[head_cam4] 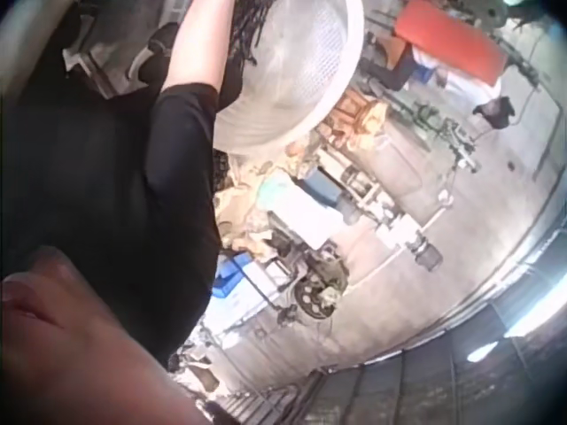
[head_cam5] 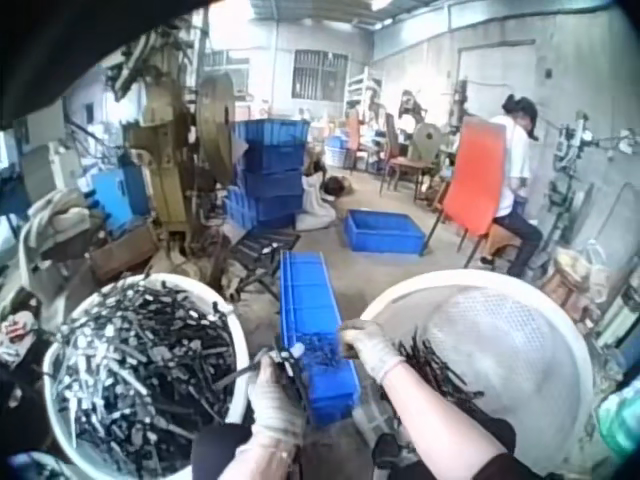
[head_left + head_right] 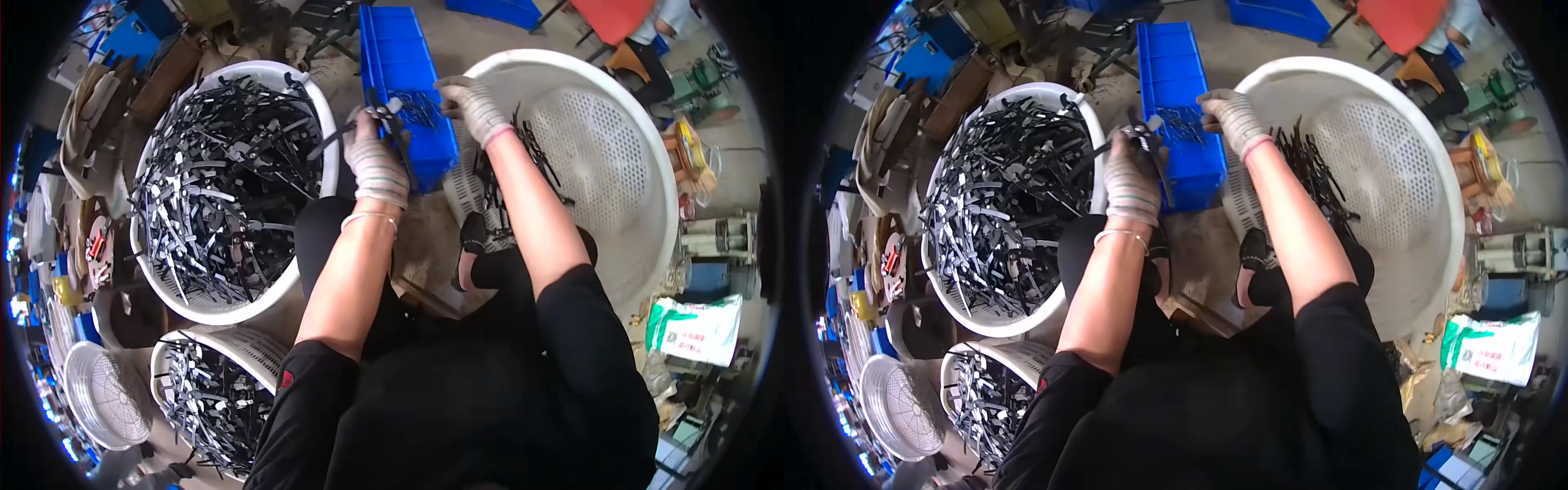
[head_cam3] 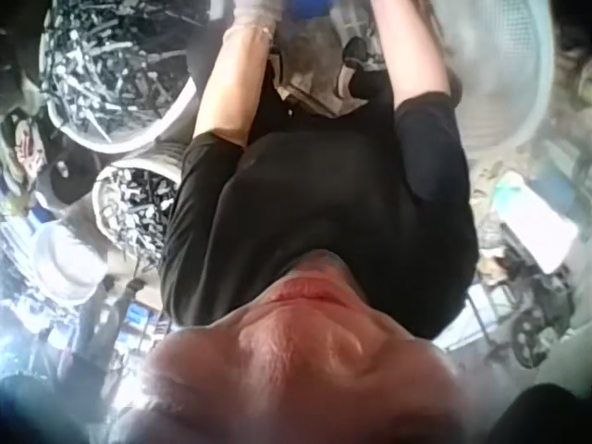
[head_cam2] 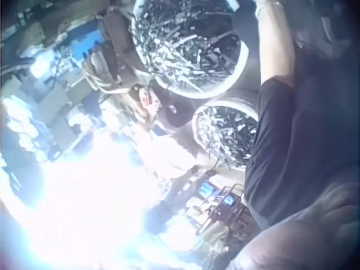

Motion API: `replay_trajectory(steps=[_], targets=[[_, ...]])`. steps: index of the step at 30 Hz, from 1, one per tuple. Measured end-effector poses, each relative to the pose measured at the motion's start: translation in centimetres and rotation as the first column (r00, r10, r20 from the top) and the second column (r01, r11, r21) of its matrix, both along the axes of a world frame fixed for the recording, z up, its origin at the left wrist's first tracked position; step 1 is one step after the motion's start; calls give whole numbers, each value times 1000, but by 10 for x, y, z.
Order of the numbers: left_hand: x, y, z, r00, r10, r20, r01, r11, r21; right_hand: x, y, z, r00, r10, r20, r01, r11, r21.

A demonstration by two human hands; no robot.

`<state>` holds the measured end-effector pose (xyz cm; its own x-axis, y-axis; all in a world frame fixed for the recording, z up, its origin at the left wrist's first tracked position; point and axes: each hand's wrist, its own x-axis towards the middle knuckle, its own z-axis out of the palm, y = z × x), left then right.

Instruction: The person assembles pliers by fitting metal handles, blades, and springs together by hand, then lifts and rearranges the baskets filled with components on the floor.

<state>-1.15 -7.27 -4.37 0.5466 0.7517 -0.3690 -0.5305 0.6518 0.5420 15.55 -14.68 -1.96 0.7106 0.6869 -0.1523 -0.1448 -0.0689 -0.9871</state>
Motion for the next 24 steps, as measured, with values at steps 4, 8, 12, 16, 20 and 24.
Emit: replay_trajectory(steps=[4,8,12,16,20,24], targets=[[-14,6,13,995,41,90,-32,994,-108,3,-30,-38,973,-135,-187,158,981,112],[-35,15,38,982,100,159,-104,995,14,5,-77,-54,944,-65,324,133,972,-193],[-40,18,47,987,-10,163,-13,990,140,-10,-118,-94,975,-210,67,219,900,-376],[-60,97,-6,733,-294,614,332,942,54,-23,-132,-209,740,564,367,28,519,-854],[-67,60,20,814,-255,522,289,957,15,-72,-145,-299,-178,980,92,28,99,-995],[-57,30,44,975,-162,150,173,983,-63,-125,-142,-336,285,926,247,-34,267,-963]])
